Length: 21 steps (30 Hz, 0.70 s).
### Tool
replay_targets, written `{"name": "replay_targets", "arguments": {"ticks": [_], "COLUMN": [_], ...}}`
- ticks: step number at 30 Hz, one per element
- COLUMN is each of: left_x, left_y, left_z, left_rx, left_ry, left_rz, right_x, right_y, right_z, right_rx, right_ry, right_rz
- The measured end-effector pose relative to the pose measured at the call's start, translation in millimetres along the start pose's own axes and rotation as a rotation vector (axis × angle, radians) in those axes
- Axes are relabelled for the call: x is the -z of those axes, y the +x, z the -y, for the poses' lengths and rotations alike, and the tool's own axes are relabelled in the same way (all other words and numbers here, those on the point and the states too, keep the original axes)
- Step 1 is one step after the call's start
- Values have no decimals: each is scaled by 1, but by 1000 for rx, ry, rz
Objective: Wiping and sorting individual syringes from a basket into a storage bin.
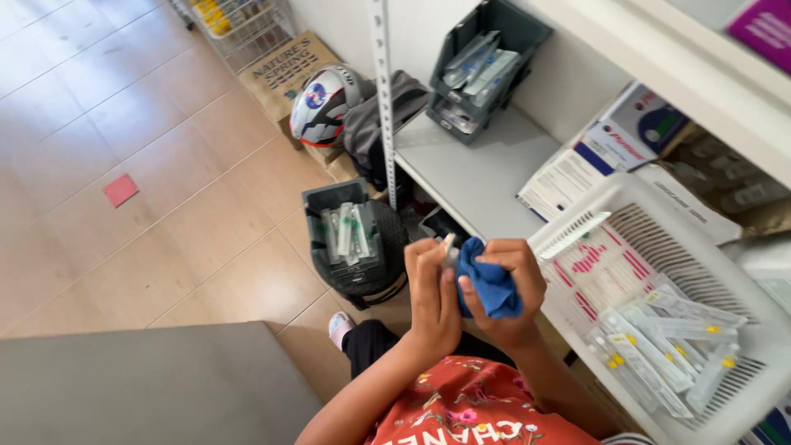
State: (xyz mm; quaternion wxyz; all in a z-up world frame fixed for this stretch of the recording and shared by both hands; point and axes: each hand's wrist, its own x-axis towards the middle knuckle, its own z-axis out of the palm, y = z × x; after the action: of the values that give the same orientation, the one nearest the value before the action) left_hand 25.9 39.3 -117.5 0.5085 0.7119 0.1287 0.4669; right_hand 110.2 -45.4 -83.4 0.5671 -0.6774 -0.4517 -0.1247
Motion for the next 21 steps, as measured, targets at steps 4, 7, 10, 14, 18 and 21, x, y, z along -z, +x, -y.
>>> {"name": "replay_targets", "arguments": {"ticks": [4, 7, 10, 14, 18, 21], "left_x": [19, 26, 41, 79, 96, 91], "left_y": [6, 4, 12, 23, 13, 2], "left_z": [-5, -14, -20, -25, -35, -59], "left_rx": [-15, 46, 78, 24, 19, 160], "left_ry": [85, 39, -17, 99, 180, 164], "left_rz": [13, 142, 126, -155, -115, -70], "right_x": [-8, -11, -34, -66, -81, -86], "right_y": [-2, 14, 21, 12, 14, 10], "right_z": [-5, -8, 6, 28, 17, 10], "right_rx": [-60, -5, 76, 146, 54, -59], "right_ry": [106, 70, 27, 111, 351, 526], "right_rz": [64, -42, -73, 74, 132, 23]}}
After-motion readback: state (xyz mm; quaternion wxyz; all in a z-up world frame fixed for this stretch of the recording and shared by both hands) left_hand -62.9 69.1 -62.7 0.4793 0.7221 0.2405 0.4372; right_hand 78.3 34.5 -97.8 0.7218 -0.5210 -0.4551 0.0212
